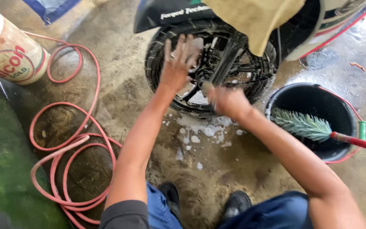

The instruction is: The person scrubs the front wheel of a motorcycle with a small brush and soapy water. They clean the tire tread, the spokes, and the brake disc area while holding the wheel steady with their other hand.

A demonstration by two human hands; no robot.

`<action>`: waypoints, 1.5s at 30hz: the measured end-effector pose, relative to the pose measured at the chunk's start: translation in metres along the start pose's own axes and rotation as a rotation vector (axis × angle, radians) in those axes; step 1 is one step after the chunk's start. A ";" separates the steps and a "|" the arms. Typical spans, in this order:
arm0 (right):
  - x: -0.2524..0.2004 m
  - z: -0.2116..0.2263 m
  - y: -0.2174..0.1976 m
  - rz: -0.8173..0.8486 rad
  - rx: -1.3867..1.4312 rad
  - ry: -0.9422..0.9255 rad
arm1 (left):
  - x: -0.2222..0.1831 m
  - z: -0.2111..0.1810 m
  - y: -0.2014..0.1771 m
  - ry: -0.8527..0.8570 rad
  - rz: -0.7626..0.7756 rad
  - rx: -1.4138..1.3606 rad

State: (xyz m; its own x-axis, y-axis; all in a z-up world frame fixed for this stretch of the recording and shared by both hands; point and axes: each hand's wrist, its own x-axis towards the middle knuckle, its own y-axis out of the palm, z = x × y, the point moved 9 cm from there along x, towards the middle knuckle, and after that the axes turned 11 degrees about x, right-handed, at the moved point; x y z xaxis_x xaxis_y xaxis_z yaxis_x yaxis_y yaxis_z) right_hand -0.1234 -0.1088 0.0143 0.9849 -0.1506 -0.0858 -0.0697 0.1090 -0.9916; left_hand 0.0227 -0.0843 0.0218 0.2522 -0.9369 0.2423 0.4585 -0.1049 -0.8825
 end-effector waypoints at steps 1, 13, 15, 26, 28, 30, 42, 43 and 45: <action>-0.005 -0.014 -0.005 0.009 0.001 -0.001 | 0.004 -0.001 0.028 -0.002 0.006 -0.007; -0.036 -0.016 -0.060 -0.600 0.279 -0.225 | 0.012 0.020 0.079 0.021 -0.278 0.400; -0.049 -0.029 -0.104 -0.880 0.055 -0.209 | 0.019 0.026 0.095 0.062 -0.194 0.526; -0.008 -0.010 -0.054 -0.332 0.122 0.036 | 0.008 0.015 0.069 0.109 -0.326 0.288; -0.022 -0.029 -0.094 -0.583 0.234 0.009 | 0.005 0.016 0.058 0.113 -0.410 0.279; -0.037 -0.032 -0.133 -0.704 -0.325 0.247 | 0.010 0.015 0.069 0.145 -0.332 0.194; -0.037 -0.040 -0.114 -0.541 -0.123 0.320 | 0.028 -0.006 0.084 0.037 -0.591 -0.187; -0.031 -0.036 -0.118 -0.543 -0.131 0.326 | 0.025 -0.006 0.079 0.039 -0.599 -0.191; -0.016 -0.048 -0.107 -0.132 -0.697 0.621 | 0.018 -0.003 0.067 -0.017 -0.635 -0.068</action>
State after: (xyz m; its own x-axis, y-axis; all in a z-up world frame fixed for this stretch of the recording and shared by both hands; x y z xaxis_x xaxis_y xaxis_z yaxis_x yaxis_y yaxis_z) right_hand -0.1394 -0.1652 0.1170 0.7448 -0.6385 0.1938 -0.2409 -0.5282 -0.8143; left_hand 0.0557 -0.1089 -0.0343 -0.0371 -0.6795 0.7328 0.4684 -0.6596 -0.5879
